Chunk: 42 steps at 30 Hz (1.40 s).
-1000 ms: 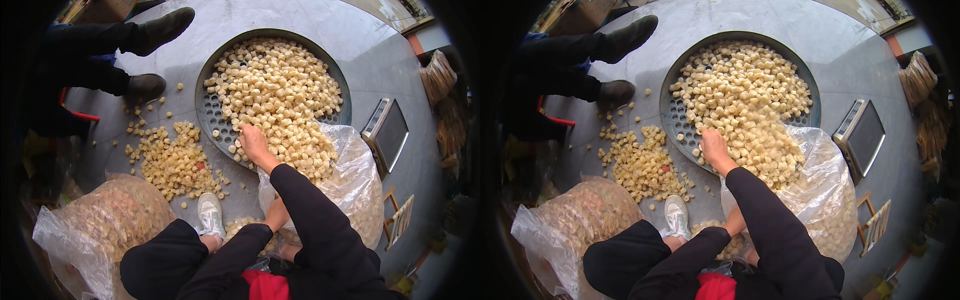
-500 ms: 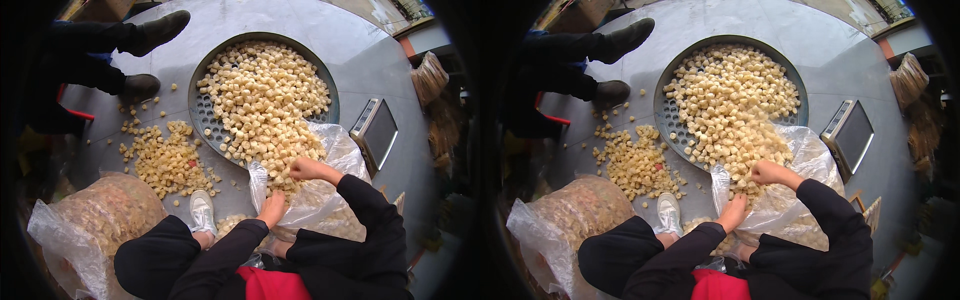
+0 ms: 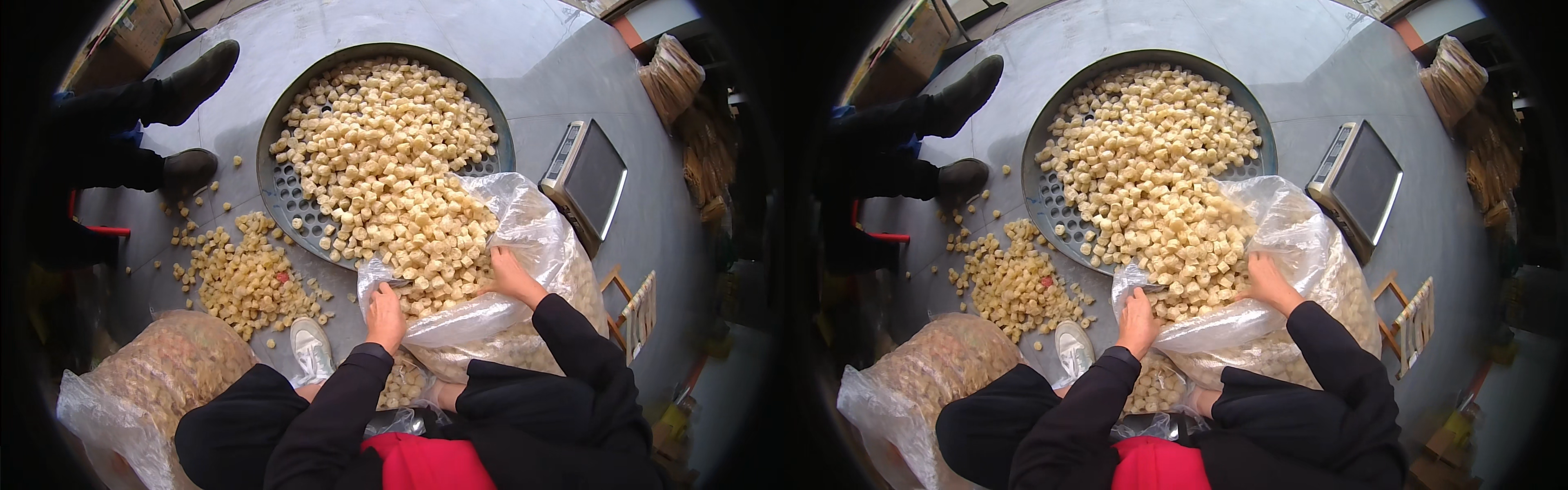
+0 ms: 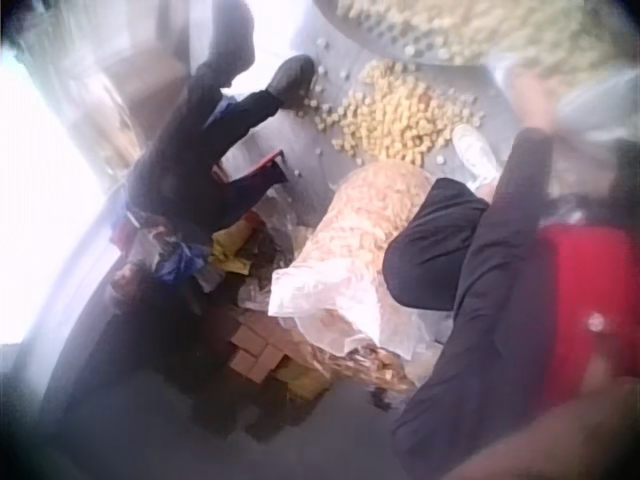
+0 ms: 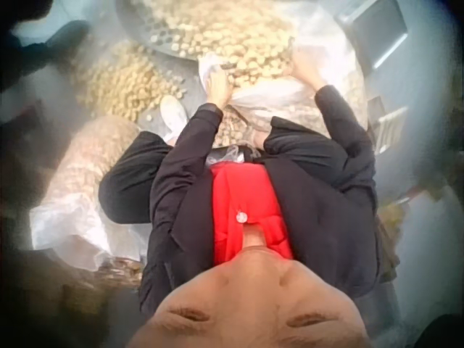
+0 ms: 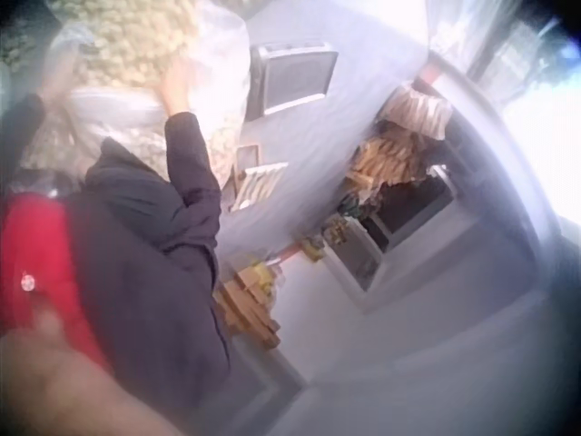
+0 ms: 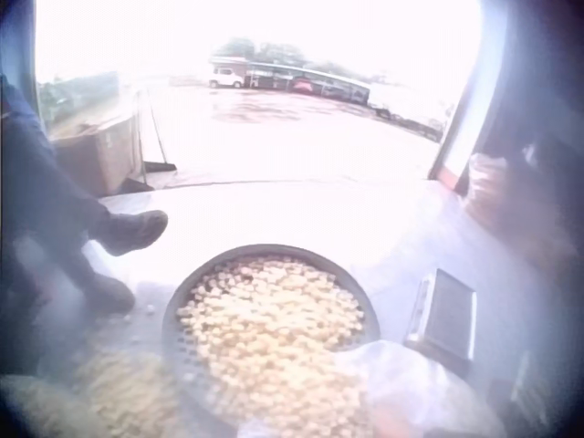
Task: The person sits on the floor and sorts small, pale, cylindrical food items from a large perforated tray into a clear plastic bag. They repeatedly scoop items with both hands, transfer them into the bag, and occasionally spread or rearrange the remaining items on the tray.
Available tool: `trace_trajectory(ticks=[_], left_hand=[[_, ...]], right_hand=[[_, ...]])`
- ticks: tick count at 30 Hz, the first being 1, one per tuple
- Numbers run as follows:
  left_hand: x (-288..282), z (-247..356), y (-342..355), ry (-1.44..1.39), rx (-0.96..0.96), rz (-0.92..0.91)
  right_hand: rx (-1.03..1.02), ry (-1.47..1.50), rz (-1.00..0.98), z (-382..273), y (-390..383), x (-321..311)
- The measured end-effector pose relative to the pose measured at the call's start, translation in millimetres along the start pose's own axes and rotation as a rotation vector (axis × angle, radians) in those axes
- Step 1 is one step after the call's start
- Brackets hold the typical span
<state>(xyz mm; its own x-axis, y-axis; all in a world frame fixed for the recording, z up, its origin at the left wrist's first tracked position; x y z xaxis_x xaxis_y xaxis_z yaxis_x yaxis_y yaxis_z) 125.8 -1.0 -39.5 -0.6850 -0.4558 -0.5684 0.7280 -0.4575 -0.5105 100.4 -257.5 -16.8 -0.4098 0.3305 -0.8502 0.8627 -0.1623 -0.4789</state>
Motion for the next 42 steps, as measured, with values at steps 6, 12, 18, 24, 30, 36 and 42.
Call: trace_trajectory(ticks=[6, 12, 18, 24, 30, 36, 42], left_hand=[[41.3, 2.8, -3.5, 0.087, 0.147, -0.032], [40.5, -3.0, 1.4, -0.124, 0.02, 0.038], [49.1, 3.3, 4.4, -0.033, 0.033, 0.054], [53.8, -8.0, 9.9, -0.226, 0.005, -0.002], [51.6, -7.0, 5.9, -0.373, -0.039, 0.086], [58.0, -8.5, 9.1, -0.725, -0.164, 0.006], [66.1, 22.4, -1.1, -1.416, -0.522, -0.005]], right_hand=[[0.109, -0.173, -0.102, -3.0, 2.5, 21.0], [0.119, 0.174, -0.259, 10.5, 6.8, 33.9], [0.237, 0.13, -0.324, 1.7, 2.7, 36.6], [0.189, 0.338, -0.471, -3.7, 1.7, 49.2], [0.105, 0.327, -0.493, -19.0, -0.2, 58.8], [0.32, 0.753, -0.564, -17.9, -5.0, 62.5], [0.217, 1.074, -0.475, -74.6, -10.5, 29.2]])
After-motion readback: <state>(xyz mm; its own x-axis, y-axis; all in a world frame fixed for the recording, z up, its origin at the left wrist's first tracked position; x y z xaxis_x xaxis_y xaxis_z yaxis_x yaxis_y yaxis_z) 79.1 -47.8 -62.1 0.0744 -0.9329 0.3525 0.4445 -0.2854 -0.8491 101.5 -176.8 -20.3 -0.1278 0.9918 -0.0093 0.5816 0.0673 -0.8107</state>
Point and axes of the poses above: each hand's wrist, its own y-axis towards the middle knuckle, its own x-axis out of the palm, z = x × y, the point moved 9 cm from there along y, towards the middle knuckle, and after that the axes turned 11 degrees about x, right-handed, at the moved point
